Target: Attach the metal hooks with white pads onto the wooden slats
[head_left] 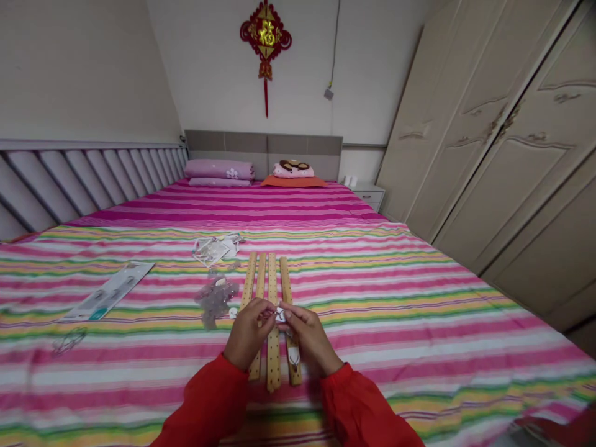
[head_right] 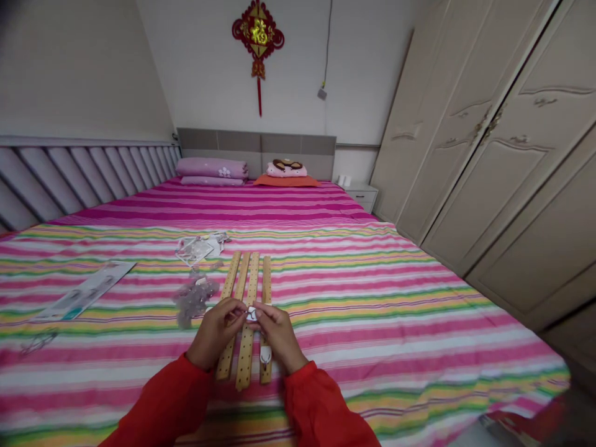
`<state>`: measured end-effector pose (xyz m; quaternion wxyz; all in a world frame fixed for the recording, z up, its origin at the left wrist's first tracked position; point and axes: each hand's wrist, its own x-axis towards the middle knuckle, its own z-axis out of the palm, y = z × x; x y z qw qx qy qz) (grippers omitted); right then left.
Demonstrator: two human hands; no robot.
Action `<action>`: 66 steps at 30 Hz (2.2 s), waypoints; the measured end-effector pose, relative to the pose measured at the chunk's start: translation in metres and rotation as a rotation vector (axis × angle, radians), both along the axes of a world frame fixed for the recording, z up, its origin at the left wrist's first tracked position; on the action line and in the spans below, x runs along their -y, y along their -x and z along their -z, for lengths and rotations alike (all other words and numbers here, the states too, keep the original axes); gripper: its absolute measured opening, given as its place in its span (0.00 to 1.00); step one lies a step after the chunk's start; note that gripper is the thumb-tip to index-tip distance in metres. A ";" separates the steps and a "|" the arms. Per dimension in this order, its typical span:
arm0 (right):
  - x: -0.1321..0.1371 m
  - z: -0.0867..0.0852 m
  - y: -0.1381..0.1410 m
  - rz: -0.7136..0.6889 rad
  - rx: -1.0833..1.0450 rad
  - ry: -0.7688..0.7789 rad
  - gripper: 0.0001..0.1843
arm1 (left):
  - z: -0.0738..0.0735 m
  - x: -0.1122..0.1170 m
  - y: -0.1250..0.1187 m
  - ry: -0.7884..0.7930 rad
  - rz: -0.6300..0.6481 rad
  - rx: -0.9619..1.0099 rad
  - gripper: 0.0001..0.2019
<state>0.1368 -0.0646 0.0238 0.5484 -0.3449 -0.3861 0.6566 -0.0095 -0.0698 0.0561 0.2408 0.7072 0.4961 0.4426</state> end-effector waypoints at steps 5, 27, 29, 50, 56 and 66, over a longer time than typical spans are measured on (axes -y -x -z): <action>-0.002 -0.001 -0.006 -0.077 0.054 0.017 0.20 | -0.004 0.000 -0.006 -0.127 0.121 -0.218 0.09; -0.054 0.012 -0.026 0.091 0.080 0.060 0.15 | 0.036 -0.058 -0.027 0.359 0.035 0.416 0.15; -0.062 0.017 -0.025 0.133 0.094 0.064 0.15 | 0.044 -0.067 -0.029 0.363 0.015 0.440 0.15; -0.110 0.041 -0.011 0.196 0.197 0.069 0.07 | 0.050 -0.077 -0.039 0.238 -0.106 0.026 0.14; -0.111 0.048 -0.008 0.214 0.196 0.075 0.08 | 0.060 -0.082 -0.038 0.158 -0.148 -0.086 0.12; -0.108 0.058 -0.007 0.250 0.198 0.061 0.08 | 0.067 -0.071 -0.039 0.092 -0.124 -0.448 0.18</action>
